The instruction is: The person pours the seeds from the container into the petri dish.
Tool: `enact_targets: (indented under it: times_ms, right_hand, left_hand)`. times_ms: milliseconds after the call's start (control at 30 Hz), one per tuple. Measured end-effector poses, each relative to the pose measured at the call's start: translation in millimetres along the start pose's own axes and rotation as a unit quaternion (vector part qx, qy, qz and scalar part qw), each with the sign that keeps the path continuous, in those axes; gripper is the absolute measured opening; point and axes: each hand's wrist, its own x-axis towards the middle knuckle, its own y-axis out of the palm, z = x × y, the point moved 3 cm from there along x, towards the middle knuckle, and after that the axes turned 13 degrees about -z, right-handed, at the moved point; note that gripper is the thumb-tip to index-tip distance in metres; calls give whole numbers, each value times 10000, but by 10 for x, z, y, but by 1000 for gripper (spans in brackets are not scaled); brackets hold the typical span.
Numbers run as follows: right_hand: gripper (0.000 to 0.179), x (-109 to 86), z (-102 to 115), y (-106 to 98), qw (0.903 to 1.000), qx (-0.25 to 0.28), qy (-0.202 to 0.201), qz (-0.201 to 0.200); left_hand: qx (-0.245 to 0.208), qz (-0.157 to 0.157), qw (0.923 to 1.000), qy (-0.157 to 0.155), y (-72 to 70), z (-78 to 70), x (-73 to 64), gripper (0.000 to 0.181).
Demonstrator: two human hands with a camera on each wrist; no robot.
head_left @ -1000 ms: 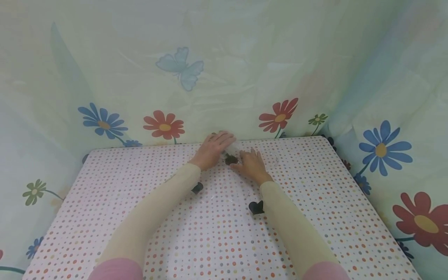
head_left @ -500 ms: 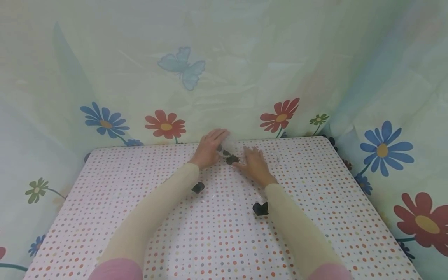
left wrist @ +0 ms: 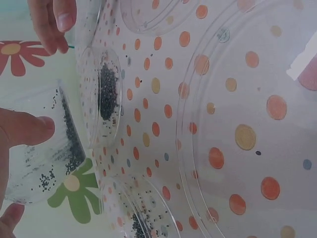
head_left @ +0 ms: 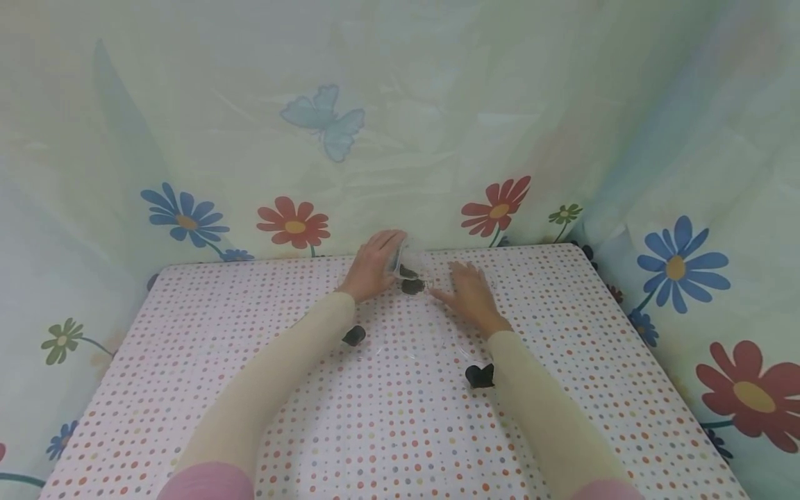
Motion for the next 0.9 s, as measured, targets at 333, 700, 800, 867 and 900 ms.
enact_targets:
  times_ms: [333, 700, 800, 867, 900]
  right_hand:
    - [81, -38, -95, -102, 9999, 27, -101, -129]
    - [80, -88, -184, -209, 10000, -1, 41, -41]
    - [80, -101, -214, -235, 9999, -48, 85, -45]
    - [79, -106, -239, -243, 9999, -35, 123, -31]
    - [79, -112, -249, -249, 9999, -15, 150, -30]
  left_hand:
    - [-87, -109, 9999, -26, 34, 2, 11, 87]
    - [-112, -170, 9998, -21, 63, -61, 45, 88]
    - [-167, -180, 9997, -4, 60, -96, 57, 88]
    - [-183, -166, 9997, -4, 59, -114, 62, 87]
    - [-191, -166, 9997, 2, 62, -119, 62, 87]
